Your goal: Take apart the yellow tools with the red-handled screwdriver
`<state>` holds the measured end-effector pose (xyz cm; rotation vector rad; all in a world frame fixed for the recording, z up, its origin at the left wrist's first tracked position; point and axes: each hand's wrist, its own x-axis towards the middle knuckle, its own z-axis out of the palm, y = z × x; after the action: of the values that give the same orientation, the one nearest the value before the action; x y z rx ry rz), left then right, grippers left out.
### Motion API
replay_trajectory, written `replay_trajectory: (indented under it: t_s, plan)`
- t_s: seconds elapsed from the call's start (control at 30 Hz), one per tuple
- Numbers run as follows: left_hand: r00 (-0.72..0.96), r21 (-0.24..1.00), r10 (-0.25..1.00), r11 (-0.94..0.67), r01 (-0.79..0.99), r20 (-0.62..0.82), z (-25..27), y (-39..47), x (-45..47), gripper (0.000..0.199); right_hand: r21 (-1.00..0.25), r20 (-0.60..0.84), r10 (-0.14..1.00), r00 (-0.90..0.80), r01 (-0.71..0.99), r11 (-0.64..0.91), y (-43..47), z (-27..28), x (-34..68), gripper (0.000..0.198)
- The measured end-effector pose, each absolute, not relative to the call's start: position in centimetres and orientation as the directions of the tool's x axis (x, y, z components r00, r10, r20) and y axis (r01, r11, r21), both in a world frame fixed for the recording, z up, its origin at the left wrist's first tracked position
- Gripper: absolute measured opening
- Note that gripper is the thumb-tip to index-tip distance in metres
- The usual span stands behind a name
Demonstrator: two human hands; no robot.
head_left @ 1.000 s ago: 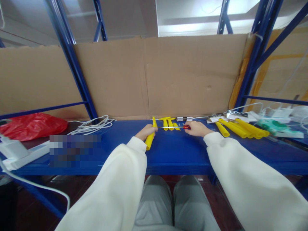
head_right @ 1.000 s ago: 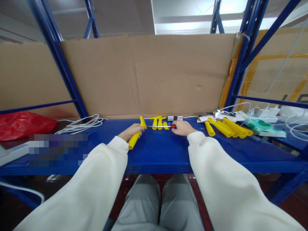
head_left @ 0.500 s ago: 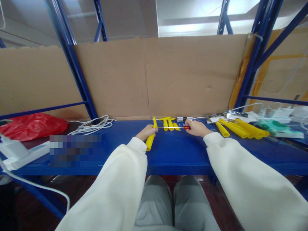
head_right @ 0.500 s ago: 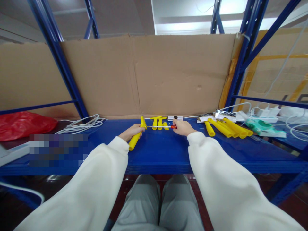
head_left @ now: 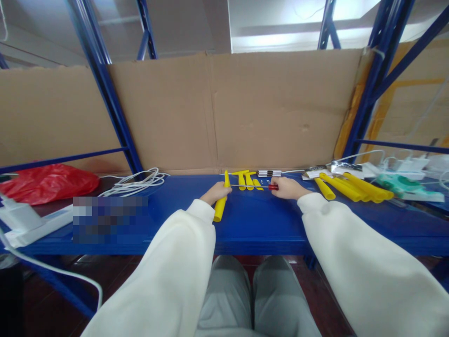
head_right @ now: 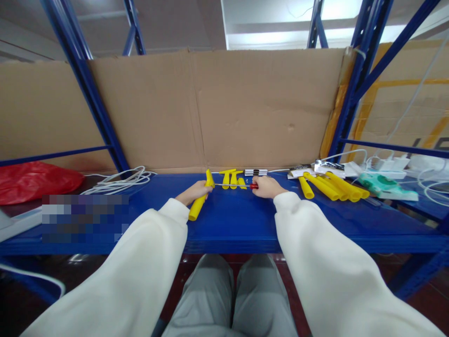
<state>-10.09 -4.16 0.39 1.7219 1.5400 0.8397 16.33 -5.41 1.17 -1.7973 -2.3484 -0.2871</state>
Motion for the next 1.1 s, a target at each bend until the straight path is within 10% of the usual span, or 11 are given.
replay_trajectory:
  t_s: [1.1]
  plan:
    - [0.095, 0.789, 0.994, -0.096, 0.607, 0.048, 0.56, -4.5, -9.87, 0.017, 0.024, 0.244, 0.921, -0.305, 0.951, 0.309, -4.92, 0.79, 16.53, 0.018]
